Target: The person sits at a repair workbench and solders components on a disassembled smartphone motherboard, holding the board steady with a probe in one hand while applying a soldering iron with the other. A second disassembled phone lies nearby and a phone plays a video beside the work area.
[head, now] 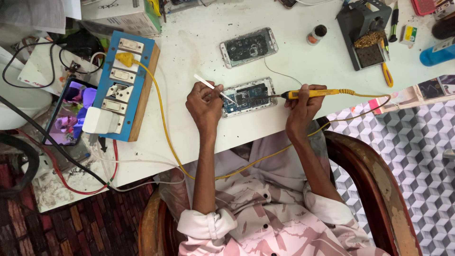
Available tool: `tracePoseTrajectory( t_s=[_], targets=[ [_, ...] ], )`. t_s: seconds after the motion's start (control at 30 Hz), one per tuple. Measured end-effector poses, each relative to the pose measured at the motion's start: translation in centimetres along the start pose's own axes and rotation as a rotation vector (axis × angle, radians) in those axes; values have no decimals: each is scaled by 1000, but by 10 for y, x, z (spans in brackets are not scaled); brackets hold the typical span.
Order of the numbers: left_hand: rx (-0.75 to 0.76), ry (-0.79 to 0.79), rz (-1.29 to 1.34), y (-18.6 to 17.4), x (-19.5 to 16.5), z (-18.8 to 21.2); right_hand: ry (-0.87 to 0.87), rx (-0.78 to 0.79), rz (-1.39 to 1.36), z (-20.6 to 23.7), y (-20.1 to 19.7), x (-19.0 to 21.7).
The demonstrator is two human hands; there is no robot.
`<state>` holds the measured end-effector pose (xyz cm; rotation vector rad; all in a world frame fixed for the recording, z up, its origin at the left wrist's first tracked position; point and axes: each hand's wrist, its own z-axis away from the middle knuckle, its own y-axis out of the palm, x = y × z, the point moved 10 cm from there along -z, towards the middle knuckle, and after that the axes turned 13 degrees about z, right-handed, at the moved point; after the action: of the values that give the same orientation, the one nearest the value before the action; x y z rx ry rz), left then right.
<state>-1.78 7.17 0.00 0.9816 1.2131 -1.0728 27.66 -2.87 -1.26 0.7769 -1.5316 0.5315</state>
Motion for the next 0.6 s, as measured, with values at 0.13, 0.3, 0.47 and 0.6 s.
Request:
tracePoseTrajectory(
  t_s=[0.13, 0.3, 0.47, 0.6],
  targets=[
    [18, 19, -24, 1, -3, 0, -23, 14, 9, 0, 3, 3],
    [20, 8, -11, 0, 1, 0, -32, 11, 27, 1, 4, 5],
    [3, 50, -28, -1, 2, -1, -89, -4, 104, 7, 0, 5],
    [30, 129, -29, 1, -5, -2, -196, -28, 142, 18, -5, 4]
  ],
)
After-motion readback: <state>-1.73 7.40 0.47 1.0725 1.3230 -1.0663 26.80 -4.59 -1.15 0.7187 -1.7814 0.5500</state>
